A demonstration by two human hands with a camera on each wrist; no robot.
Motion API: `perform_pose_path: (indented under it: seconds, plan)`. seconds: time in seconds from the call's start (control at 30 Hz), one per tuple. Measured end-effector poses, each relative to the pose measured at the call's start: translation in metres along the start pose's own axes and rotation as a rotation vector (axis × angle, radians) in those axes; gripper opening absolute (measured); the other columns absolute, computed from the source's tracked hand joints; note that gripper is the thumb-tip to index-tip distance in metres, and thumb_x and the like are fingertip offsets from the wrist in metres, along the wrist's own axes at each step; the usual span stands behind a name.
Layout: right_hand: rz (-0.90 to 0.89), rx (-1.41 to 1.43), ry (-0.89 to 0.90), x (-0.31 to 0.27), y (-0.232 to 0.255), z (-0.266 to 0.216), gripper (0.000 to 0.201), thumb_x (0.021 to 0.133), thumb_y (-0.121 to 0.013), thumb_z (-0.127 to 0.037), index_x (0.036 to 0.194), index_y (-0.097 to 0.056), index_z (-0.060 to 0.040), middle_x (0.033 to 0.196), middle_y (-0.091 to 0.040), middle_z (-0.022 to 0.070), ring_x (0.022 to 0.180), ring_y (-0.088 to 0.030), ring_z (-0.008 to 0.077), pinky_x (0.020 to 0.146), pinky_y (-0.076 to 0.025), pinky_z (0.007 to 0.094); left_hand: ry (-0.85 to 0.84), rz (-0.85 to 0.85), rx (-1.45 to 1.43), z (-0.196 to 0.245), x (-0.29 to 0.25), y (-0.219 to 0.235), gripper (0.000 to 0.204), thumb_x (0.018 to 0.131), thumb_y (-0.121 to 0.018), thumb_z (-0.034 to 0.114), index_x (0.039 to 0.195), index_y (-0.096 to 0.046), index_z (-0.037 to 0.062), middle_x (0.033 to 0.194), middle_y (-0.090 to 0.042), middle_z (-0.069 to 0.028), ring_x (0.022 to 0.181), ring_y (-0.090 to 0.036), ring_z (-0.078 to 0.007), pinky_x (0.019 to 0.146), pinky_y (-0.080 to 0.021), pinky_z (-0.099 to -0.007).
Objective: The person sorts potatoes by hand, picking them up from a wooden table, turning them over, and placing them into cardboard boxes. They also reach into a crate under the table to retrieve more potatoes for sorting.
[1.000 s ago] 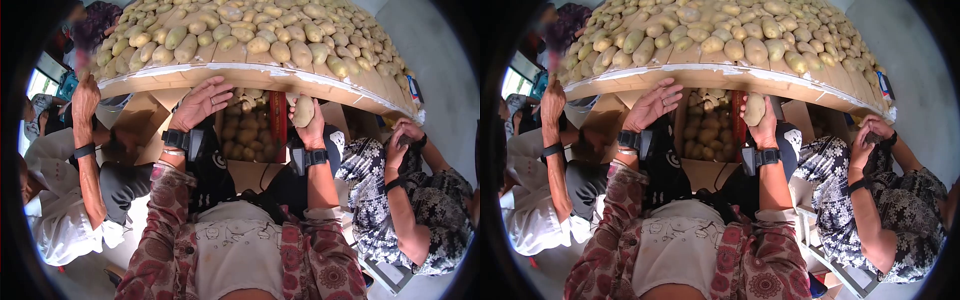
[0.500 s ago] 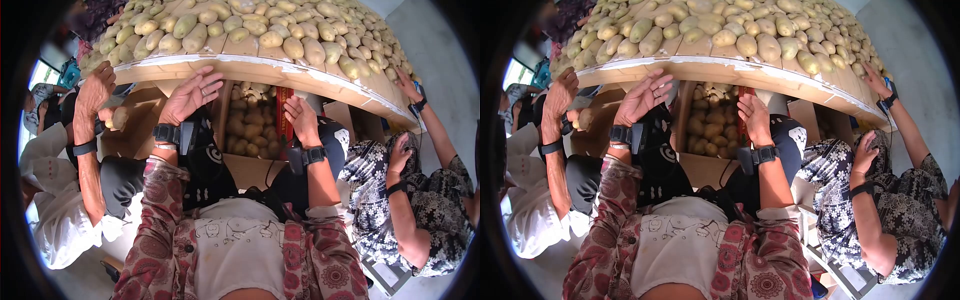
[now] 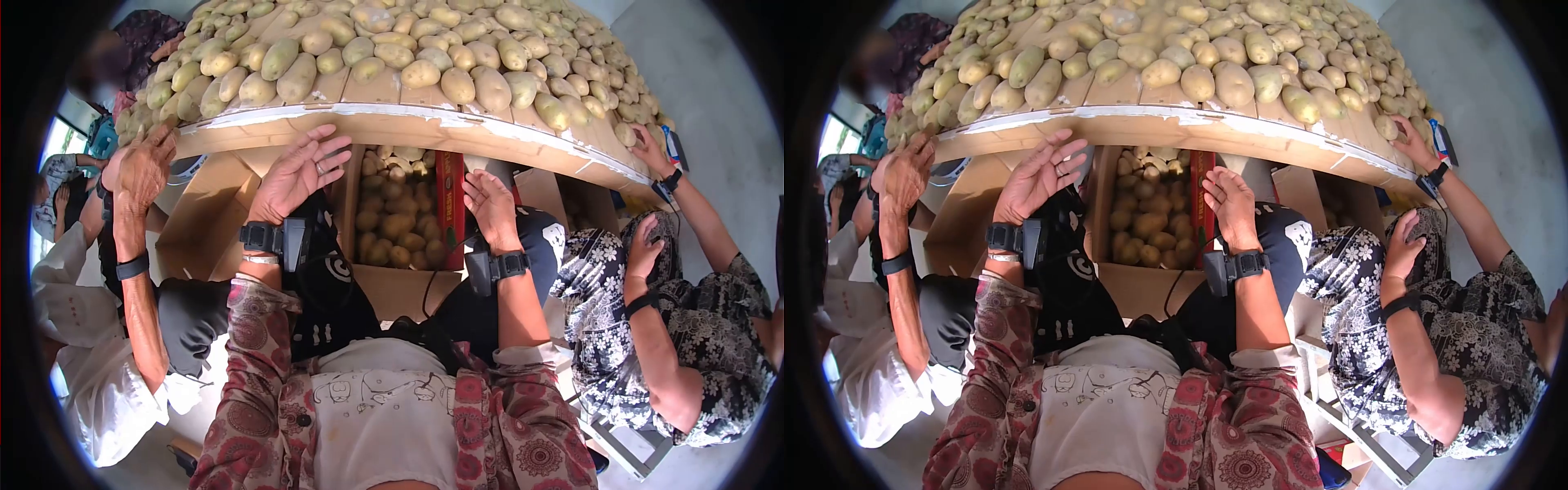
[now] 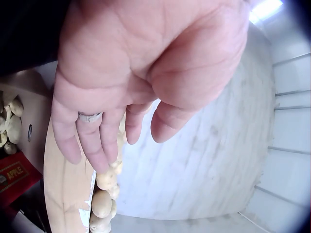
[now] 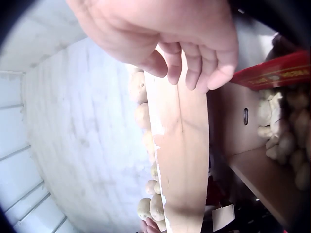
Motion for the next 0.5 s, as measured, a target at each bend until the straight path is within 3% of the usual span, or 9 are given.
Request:
perform_pose_path:
  seconds: [0.13,0.27,0.33,0.4,0.47,0.5]
  plan:
    - [-0.017,-0.089,-0.023,-0.002,-0.008,0.006,0.021,0.091,-0.054,-0.019,0.108,-0.057,-0.0073,0.097,-0.063,0.0047,0.086,-0.060,0.0131,0.072,-0.048,0.0250,0.006,0.017,-0.030,-0.003,0.003,-0.003,0.045,0.093,-0.050,0.023,0.133,-0.037,0.0082,0.133,-0.044,-0.0148,0.114,-0.051,-0.0238,0.094,-0.043,-0.0370]
    - [-0.206,-0.254,-0.103,-0.018,-0.047,0.013,0.029,0.092,-0.052,-0.015,0.120,-0.051,-0.0053,0.091,-0.064,0.0050,0.079,-0.060,0.0107,0.069,-0.049,0.0236,0.010,0.031,-0.037,0.001,0.002,-0.012,0.044,0.094,-0.049,0.025,0.134,-0.036,0.0116,0.131,-0.046,-0.0141,0.112,-0.052,-0.0222,0.092,-0.044,-0.0356]
    - [-0.607,-0.301,-0.031,-0.049,-0.103,0.007,0.047,0.092,-0.050,-0.012,0.136,-0.036,-0.0046,0.086,-0.062,0.0049,0.076,-0.057,0.0096,0.069,-0.046,0.0216,-0.008,0.036,-0.030,0.002,-0.003,-0.010,0.045,0.094,-0.049,0.025,0.135,-0.035,0.0121,0.131,-0.046,-0.0151,0.114,-0.051,-0.0232,0.092,-0.044,-0.0364]
    - [-1.053,-0.453,-0.088,-0.112,-0.178,-0.015,0.055,0.093,-0.051,-0.016,0.141,-0.026,-0.0072,0.084,-0.062,0.0039,0.075,-0.057,0.0090,0.069,-0.046,0.0228,0.004,0.076,-0.019,-0.002,0.004,-0.012,0.046,0.094,-0.049,0.026,0.135,-0.034,0.0122,0.130,-0.047,-0.0154,0.114,-0.051,-0.0244,0.092,-0.044,-0.0370]
    - [-1.422,-0.393,0.049,-0.146,-0.218,-0.027,0.052,0.092,-0.053,-0.019,0.139,-0.032,-0.0071,0.082,-0.062,0.0037,0.076,-0.057,0.0076,0.070,-0.046,0.0230,0.006,0.044,-0.025,-0.003,0.004,-0.012,0.046,0.093,-0.050,0.026,0.135,-0.034,0.0115,0.130,-0.047,-0.0149,0.114,-0.051,-0.0243,0.093,-0.044,-0.0374]
    - [-1.397,-0.409,0.124,-0.137,-0.222,-0.025,0.048,0.091,-0.055,-0.019,0.134,-0.038,-0.0065,0.081,-0.062,0.0039,0.076,-0.057,0.0071,0.071,-0.046,0.0231,-0.006,0.021,-0.028,-0.002,0.003,-0.015,0.046,0.093,-0.050,0.025,0.134,-0.034,0.0104,0.131,-0.047,-0.0149,0.115,-0.051,-0.0245,0.093,-0.044,-0.0373]
Point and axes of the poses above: each hand's wrist, its own x-axis towards the middle knuckle, its own y-axis out of the back of the hand, z = x × y, the point moved 4 cm from there along x, towards the middle knuckle
